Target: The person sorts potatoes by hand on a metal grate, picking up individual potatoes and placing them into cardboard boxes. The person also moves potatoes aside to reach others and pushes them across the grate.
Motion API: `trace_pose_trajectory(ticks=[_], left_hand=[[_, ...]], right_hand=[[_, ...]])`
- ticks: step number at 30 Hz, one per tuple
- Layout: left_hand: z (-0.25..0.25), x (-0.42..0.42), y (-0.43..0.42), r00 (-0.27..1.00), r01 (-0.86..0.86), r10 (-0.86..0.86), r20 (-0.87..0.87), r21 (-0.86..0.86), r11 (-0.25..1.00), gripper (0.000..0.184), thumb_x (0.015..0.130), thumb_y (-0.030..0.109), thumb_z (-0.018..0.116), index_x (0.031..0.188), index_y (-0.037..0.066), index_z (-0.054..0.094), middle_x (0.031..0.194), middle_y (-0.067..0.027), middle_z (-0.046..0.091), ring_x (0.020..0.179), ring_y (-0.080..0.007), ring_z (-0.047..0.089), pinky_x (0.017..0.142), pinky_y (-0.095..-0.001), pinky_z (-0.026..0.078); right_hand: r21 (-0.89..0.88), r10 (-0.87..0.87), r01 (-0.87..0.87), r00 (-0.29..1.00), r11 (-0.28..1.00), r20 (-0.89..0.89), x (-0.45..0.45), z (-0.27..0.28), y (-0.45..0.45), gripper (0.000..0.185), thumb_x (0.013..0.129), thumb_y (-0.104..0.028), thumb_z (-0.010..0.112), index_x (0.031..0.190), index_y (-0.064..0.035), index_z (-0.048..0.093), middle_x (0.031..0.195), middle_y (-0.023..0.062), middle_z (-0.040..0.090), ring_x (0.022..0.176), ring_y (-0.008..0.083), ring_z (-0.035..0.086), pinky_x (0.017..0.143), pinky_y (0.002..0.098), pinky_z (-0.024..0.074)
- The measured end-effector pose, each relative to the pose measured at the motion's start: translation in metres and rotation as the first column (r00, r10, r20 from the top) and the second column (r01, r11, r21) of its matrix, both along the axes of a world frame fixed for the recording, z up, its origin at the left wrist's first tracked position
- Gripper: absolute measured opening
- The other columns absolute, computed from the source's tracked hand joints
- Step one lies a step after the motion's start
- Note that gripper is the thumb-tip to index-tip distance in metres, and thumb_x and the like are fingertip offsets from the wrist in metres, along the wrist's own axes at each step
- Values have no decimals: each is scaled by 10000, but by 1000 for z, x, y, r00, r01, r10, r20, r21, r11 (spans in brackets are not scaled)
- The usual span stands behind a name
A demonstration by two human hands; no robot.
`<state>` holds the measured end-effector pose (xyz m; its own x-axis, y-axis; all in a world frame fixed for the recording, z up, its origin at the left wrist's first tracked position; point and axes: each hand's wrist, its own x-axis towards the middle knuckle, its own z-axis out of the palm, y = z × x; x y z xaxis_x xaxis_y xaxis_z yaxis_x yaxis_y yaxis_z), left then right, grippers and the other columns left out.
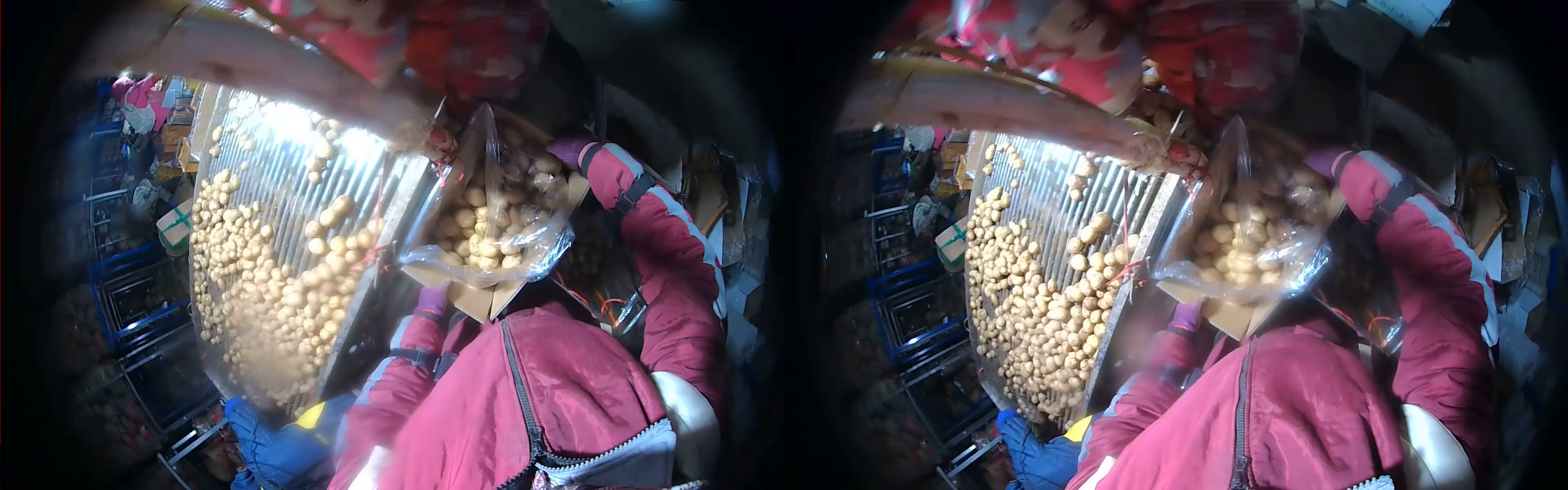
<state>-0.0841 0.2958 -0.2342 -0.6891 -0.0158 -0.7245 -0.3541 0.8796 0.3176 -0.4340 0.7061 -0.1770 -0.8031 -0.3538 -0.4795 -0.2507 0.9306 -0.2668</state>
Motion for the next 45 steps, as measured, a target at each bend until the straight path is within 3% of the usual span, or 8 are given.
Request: trace_pose_trajectory(ticks=[8,12,17,24,30,38,42,45], left_hand=[[17,33,-29,999,11,-13,-41,-45,999,339,953,329,582,1204,122,678,1119,-207,688,1017,-356,670,891,-421,524],[21,53,-58,996,62,-67,-67,-68,996,323,957,324,576,1189,126,682,1098,-204,691,997,-355,673,879,-428,528],[30,95,-108,987,127,-136,-85,-101,987,305,961,319,568,1170,132,688,1072,-199,694,973,-355,678,864,-436,533],[38,167,-179,948,290,-304,-98,-132,948,282,968,310,556,1143,139,696,1035,-193,700,938,-354,684,843,-448,540],[36,207,-235,856,490,-507,-101,-153,858,266,973,303,547,1120,146,702,1003,-187,704,909,-353,689,825,-458,545],[33,187,-270,628,720,-763,-152,-260,644,250,981,294,534,1089,155,711,961,-180,710,870,-353,697,800,-471,553],[39,140,-240,663,719,-749,-16,-265,642,325,920,390,594,1121,163,712,959,-200,717,853,-375,706,792,-493,558],[45,107,-201,663,726,-747,57,-291,623,405,874,463,640,1144,169,713,957,-215,723,840,-391,713,786,-509,562]], right_hand=[[-35,128,-129,991,991,-29,65,120,-45,262,807,-306,640,838,-68,745,853,201,694,835,392,677,802,483,535],[-122,127,-146,981,982,-148,109,124,-56,311,813,-336,647,887,-48,737,868,216,691,846,405,679,772,492,534],[-53,139,-142,989,988,-48,157,153,-91,379,833,-389,627,868,-25,729,870,215,689,858,408,665,783,498,526],[-140,32,-71,963,988,-267,249,150,-139,260,789,-302,668,817,-56,747,857,174,706,854,366,690,777,459,547],[17,65,-64,993,998,-102,338,121,-151,312,797,-364,647,826,-66,734,844,175,697,847,380,676,781,497,525],[4,-426,426,904,905,-32,504,49,-123,231,765,-292,648,804,-101,772,812,141,721,805,346,707,737,465,558],[54,-475,473,880,879,14,587,24,-104,238,758,-301,647,798,-101,770,789,149,716,763,349,704,719,473,556],[48,-665,666,733,744,141,638,6,-86,359,838,-421,611,823,-86,740,893,178,710,834,379,689,703,518,530]])
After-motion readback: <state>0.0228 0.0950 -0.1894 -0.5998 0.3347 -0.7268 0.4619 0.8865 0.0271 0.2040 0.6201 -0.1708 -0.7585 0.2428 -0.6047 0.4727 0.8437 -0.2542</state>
